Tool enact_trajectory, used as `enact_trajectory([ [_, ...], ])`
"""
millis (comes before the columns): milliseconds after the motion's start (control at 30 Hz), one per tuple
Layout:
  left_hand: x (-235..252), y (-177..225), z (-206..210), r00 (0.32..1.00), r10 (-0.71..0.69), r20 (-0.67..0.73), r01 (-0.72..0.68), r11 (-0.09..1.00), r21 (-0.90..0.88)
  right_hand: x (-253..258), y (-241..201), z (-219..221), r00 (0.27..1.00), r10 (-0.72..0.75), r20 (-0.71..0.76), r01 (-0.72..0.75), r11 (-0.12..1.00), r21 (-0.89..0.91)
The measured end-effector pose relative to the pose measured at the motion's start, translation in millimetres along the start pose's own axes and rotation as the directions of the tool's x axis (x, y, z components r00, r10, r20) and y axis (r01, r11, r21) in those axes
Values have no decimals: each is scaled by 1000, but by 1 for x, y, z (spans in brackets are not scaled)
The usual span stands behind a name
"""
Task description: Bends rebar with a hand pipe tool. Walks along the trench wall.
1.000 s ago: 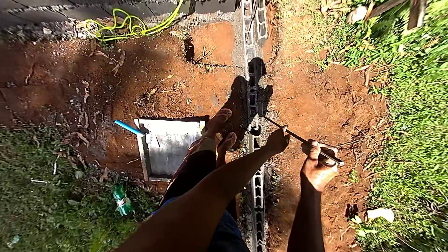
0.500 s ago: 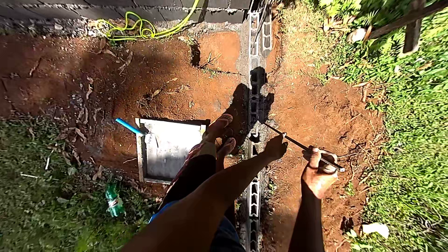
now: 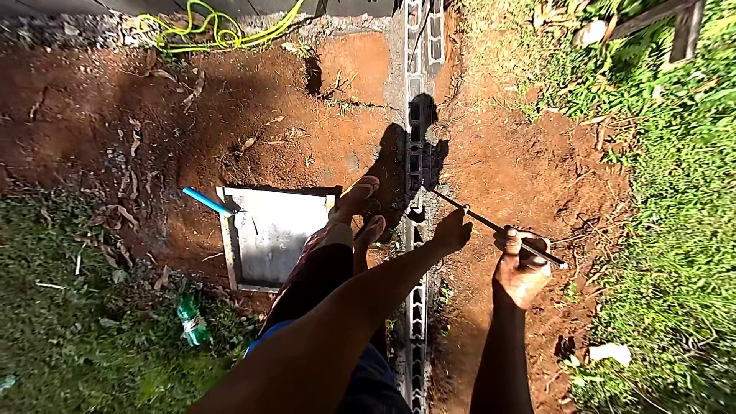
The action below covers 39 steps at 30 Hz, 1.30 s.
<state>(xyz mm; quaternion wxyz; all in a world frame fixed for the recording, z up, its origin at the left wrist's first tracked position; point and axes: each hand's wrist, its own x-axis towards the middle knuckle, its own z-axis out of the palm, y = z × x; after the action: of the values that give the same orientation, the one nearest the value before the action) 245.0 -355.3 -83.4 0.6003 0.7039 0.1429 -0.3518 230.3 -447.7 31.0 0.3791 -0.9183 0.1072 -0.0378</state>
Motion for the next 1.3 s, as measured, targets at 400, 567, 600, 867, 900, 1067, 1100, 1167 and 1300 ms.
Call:
enact_trajectory([
  [400, -3, 14, 7, 999, 20, -45, -20, 1000, 2, -6, -10, -4, 998, 63, 3, -63, 997, 53],
  [567, 1, 10, 10, 997, 51, -49, -50, 999, 11, -4, -9, -4, 999, 39, -10, -38, 997, 72],
  [600, 3, 8, 11, 998, 47, -42, -46, 999, 17, -4, -9, -4, 998, 60, -8, -59, 996, 65],
  [867, 3, 3, 5, 999, 34, -19, -33, 999, 29, -6, -6, -1, 996, 94, 3, -94, 995, 42],
  [900, 3, 4, 5, 999, 33, -18, -33, 999, 27, -6, -7, -1, 995, 97, 0, -97, 995, 29],
  [1067, 4, 6, 6, 999, 35, -9, -34, 997, 65, -5, -7, -3, 994, 108, -9, -108, 994, 23],
  [1100, 4, 6, 6, 999, 32, -5, -31, 997, 70, -5, -7, -3, 994, 111, -8, -111, 994, 16],
  [1167, 4, 6, 7, 999, 35, -8, -34, 997, 72, -4, -5, -3, 994, 108, -7, -107, 994, 20],
  [1300, 5, 6, 8, 999, 38, -5, -37, 996, 75, -3, -1, -4, 997, 72, -9, -72, 997, 39],
])
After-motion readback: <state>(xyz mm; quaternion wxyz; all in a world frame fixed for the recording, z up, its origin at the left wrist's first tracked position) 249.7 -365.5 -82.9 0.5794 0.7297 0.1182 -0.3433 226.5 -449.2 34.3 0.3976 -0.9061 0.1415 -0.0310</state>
